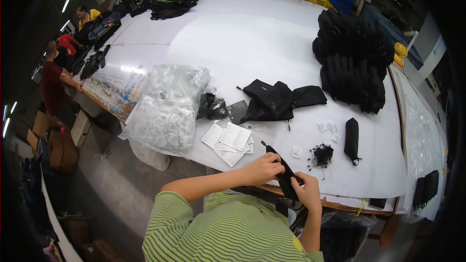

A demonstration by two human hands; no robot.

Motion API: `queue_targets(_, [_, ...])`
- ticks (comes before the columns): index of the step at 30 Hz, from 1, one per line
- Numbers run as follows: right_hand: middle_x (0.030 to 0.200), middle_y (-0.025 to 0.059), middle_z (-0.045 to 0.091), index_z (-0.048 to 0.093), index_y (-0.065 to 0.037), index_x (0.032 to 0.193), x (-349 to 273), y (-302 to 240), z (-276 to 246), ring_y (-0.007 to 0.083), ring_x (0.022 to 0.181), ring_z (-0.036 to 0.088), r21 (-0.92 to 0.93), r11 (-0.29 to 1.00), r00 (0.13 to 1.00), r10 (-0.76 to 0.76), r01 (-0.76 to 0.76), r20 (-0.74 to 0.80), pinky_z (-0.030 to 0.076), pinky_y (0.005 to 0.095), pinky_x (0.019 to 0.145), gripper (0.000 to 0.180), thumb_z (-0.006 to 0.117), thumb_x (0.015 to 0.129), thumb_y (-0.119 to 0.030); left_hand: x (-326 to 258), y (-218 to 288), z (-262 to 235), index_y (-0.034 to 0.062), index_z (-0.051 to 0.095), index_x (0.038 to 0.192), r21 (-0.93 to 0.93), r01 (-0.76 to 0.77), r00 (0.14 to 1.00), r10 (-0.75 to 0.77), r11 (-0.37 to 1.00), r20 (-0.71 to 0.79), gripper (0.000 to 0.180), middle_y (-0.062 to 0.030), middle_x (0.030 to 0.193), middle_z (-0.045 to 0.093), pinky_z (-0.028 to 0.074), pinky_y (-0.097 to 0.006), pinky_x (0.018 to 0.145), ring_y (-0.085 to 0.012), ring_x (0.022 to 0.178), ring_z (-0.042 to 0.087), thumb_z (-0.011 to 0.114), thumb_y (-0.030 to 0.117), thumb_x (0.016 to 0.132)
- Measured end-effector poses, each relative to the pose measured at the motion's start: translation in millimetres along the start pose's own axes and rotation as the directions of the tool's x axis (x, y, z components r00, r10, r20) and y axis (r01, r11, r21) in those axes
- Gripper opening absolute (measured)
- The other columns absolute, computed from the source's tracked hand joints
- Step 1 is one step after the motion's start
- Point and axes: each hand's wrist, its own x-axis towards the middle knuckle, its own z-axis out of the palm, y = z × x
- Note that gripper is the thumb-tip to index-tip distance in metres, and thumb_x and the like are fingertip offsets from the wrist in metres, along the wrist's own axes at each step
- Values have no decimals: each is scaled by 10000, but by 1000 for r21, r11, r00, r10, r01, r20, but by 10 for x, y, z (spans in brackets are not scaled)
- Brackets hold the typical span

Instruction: The recorder is packing dark fabric items, possibly bags or pouches, into protective cases and adding labels/silica gel packets.

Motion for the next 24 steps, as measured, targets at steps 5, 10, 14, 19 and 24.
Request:
queue_targets(5, [678, 148, 622, 619, 46, 876, 30, 70, 21, 179, 560, 584, 48, 999, 998, 16, -19, 58, 462, 280, 551, 185, 602, 796, -119, -28, -24, -51, 80, 594, 865, 89, -27, 998, 21, 996, 66, 234, -17, 849, 562, 388, -347, 879, -224, 960, 503, 697, 178, 678])
queue_targets(10, [673, 142, 621, 619, 48, 884, 39, 112, 13, 165, 569, 585, 91, 996, 996, 15, -24, 91, 463, 276, 558, 191, 603, 794, -120, -55, -5, -105, 76, 594, 843, 60, -33, 994, 27, 998, 101, 217, -9, 829, 555, 392, -330, 826, -208, 921, 504, 695, 173, 677])
queue_targets(14, [689, 136, 628, 625, 43, 887, 36, 47, 22, 162, 593, 591, 98, 995, 996, 10, -19, 86, 465, 271, 580, 190, 607, 798, -124, -26, 25, -105, 78, 585, 810, 33, -33, 997, 30, 999, 75, 184, -11, 808, 549, 399, -322, 773, -205, 878, 511, 692, 147, 677])
queue_targets(19, [911, 80, 651, 550, -53, 1195, 66, 156, -4, 152, 857, 598, 351, 935, 998, -56, 41, 32, 471, 279, 754, 434, 669, 797, -182, 31, 3, -230, 58, 578, 828, -10, 56, 998, -56, 998, -17, 170, -53, 767, 578, 449, -327, 655, -233, 741, 572, 682, 126, 712])
queue_targets(24, [921, 77, 630, 267, -131, 1392, -75, 405, 101, 160, 889, 589, 479, 876, 988, -26, -49, 149, 473, 296, 799, 783, 712, 749, -87, 3, -30, -292, 51, 505, 853, -106, 310, 943, -320, 945, -89, 163, -114, 653, 560, 441, -400, 551, -305, 621, 575, 619, 160, 811])
